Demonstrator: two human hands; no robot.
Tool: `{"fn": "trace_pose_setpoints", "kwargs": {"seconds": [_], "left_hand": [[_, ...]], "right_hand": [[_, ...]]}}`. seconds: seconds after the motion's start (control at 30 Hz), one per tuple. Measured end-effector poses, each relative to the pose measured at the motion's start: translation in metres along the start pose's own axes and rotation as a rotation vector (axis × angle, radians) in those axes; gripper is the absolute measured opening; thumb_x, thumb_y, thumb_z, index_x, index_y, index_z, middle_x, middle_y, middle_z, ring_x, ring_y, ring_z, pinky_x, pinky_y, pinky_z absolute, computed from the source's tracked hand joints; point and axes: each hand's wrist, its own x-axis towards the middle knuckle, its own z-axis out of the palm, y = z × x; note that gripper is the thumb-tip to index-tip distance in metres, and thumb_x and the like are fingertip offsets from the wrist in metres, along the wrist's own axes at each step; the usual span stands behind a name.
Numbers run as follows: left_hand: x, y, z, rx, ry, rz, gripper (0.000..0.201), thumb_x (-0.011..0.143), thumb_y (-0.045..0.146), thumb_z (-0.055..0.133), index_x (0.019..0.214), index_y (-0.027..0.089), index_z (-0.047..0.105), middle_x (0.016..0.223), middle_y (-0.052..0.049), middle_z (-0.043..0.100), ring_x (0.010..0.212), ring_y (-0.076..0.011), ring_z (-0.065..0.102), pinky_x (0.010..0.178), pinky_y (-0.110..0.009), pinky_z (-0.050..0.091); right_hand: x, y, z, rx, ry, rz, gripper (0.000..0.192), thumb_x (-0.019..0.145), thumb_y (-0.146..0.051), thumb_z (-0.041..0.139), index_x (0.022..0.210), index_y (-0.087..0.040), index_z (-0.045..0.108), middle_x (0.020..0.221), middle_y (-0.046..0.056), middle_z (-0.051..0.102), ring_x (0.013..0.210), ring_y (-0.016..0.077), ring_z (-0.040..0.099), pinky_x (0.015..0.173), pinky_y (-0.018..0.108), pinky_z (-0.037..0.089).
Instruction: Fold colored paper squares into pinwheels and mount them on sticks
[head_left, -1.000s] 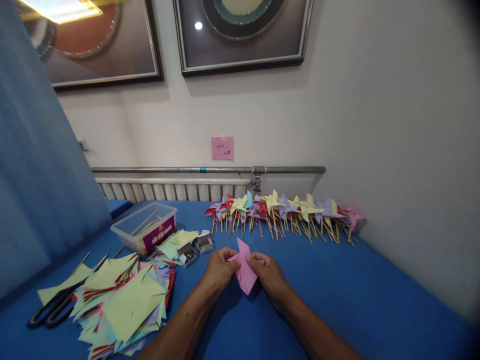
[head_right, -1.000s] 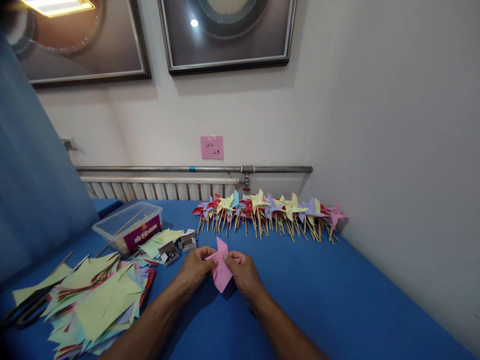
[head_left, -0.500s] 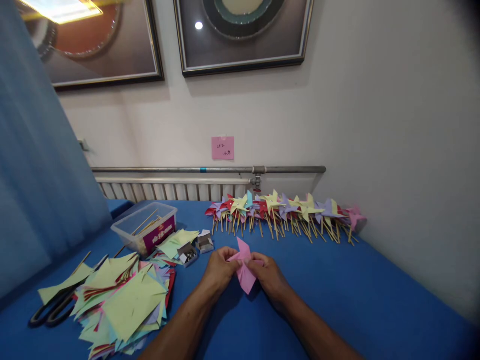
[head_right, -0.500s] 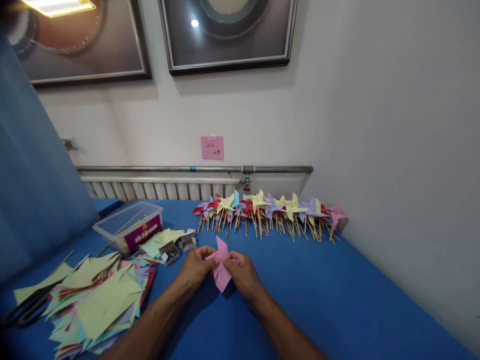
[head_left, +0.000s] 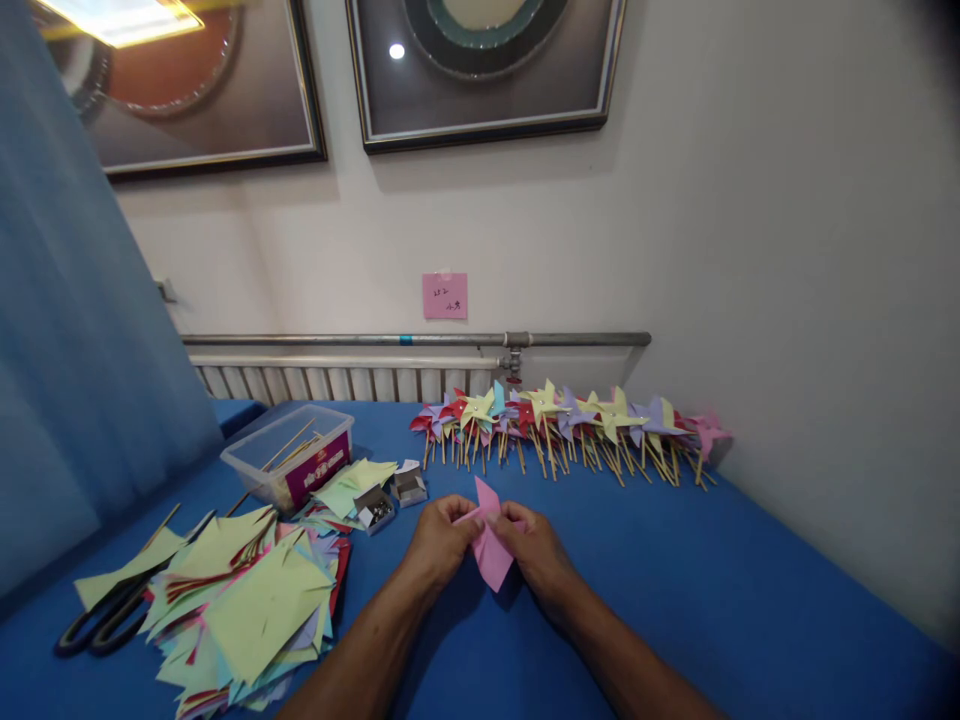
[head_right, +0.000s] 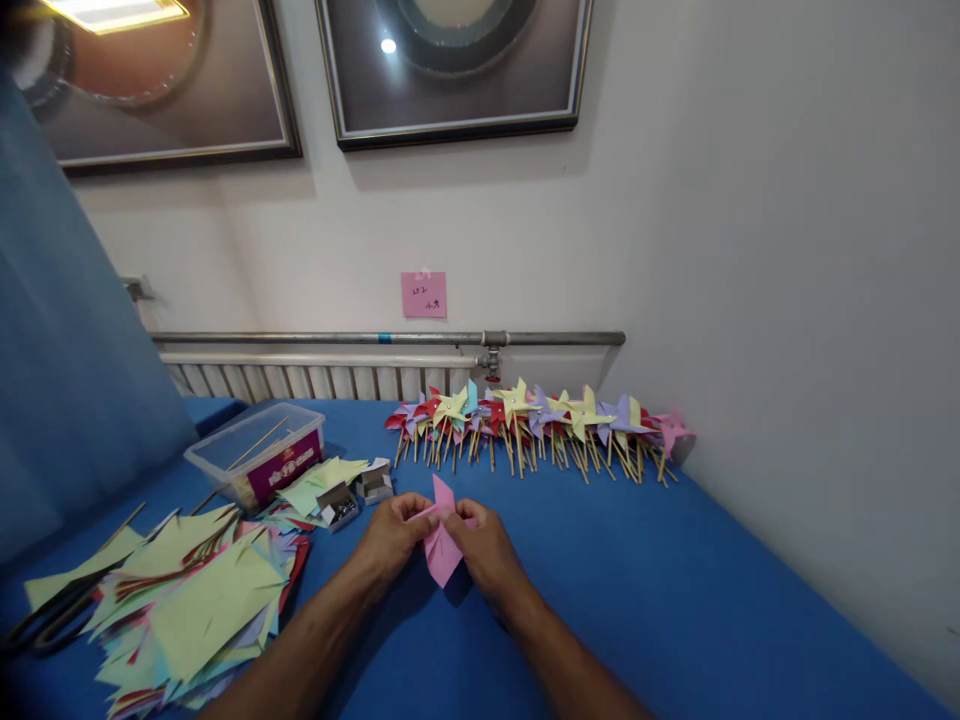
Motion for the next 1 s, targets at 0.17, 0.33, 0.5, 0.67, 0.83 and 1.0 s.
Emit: {"fn": "trace_pose_setpoints", "kwargs": {"seconds": [0.17,0.33,0.5,0.67,0.83,1.0], "left_hand": [[-0.001,0.003,-0.001,0.008,-0.028,-0.022,0.020,0.062,0.026,0.079,0.067,0.014,0.063,0.057,0.003,0.059,0.051,-0.0084,0.046,0.054,-0.022,0.032],[-0.004,0.012,-0.002,-0.018,-0.059,-0.038,0.025,0.059,0.030,0.080,0.067,0.014,0.062,0.056,0.002,0.058,0.051,-0.0086,0.045,0.054,-0.023,0.031],[-0.010,0.020,-0.002,-0.060,-0.137,-0.063,0.030,0.057,0.033,0.083,0.066,0.014,0.062,0.057,0.001,0.058,0.052,-0.0094,0.047,0.055,-0.023,0.033],[-0.012,0.024,-0.002,-0.074,-0.142,-0.062,0.033,0.056,0.035,0.085,0.067,0.013,0.064,0.058,0.001,0.059,0.053,-0.0090,0.047,0.055,-0.023,0.035],[-0.012,0.025,-0.001,-0.083,-0.135,-0.071,0.036,0.054,0.036,0.089,0.067,0.013,0.065,0.056,0.002,0.058,0.052,-0.0085,0.047,0.055,-0.022,0.036],[-0.012,0.024,0.000,-0.092,-0.142,-0.085,0.040,0.051,0.038,0.091,0.068,0.012,0.066,0.058,0.001,0.060,0.053,-0.0092,0.049,0.057,-0.023,0.038]], "right_hand": [[0.008,0.009,-0.002,0.074,0.058,0.015,0.053,0.078,-0.071,0.062,0.068,-0.019,0.055,0.061,-0.002,0.052,0.056,0.0123,0.042,0.052,0.026,0.032],[0.009,0.009,-0.001,0.128,0.024,0.019,0.056,0.071,-0.073,0.069,0.068,-0.019,0.058,0.059,-0.003,0.050,0.055,0.0115,0.041,0.052,0.025,0.032],[0.007,0.007,-0.001,0.194,0.027,0.046,0.055,0.069,-0.071,0.073,0.070,-0.018,0.059,0.061,-0.003,0.052,0.055,0.0110,0.041,0.053,0.025,0.032],[0.008,0.010,-0.004,0.214,-0.011,0.071,0.051,0.066,-0.066,0.078,0.071,-0.018,0.060,0.060,-0.002,0.054,0.055,0.0115,0.044,0.053,0.025,0.034],[0.007,0.006,-0.004,0.204,-0.008,0.080,0.044,0.065,-0.056,0.081,0.070,-0.018,0.060,0.060,-0.003,0.056,0.054,0.0105,0.044,0.052,0.025,0.033],[0.008,0.008,-0.004,0.160,-0.012,0.077,0.039,0.065,-0.051,0.080,0.070,-0.018,0.061,0.061,-0.001,0.059,0.053,0.0107,0.047,0.052,0.024,0.035]]}}
